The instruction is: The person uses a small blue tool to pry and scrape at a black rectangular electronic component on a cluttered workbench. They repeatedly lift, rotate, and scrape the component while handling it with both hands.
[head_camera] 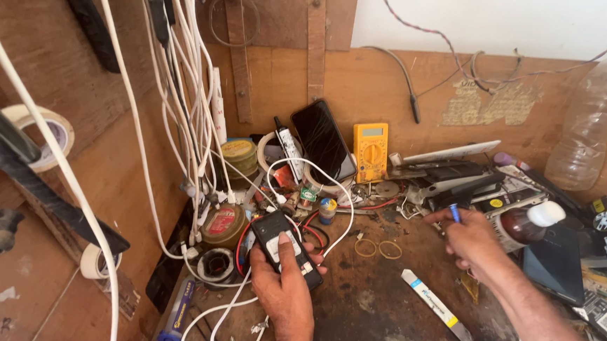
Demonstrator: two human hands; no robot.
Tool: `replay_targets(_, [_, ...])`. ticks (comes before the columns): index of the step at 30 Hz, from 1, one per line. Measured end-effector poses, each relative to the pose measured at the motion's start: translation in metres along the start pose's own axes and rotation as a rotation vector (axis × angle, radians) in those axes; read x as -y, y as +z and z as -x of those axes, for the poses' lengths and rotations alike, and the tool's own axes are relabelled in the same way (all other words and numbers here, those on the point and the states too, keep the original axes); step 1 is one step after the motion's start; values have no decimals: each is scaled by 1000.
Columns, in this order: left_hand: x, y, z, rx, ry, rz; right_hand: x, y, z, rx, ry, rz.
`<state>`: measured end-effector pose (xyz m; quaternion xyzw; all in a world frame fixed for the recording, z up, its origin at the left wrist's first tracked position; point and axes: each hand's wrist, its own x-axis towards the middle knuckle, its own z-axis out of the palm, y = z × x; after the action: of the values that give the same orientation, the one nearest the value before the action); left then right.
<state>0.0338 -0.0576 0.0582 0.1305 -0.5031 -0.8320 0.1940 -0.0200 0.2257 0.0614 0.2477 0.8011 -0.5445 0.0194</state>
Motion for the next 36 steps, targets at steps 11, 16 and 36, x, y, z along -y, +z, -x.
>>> replay_targets(11, [1, 1, 0, 15, 2, -10, -14, -6, -1, -90, -133, 217])
replay_targets(16, [1, 0, 1, 12, 16, -22, -28, -11, 0, -73, -59, 345])
replay_targets(36, [12, -1, -2, 162, 68, -65, -37, -19, 18, 14, -85, 135])
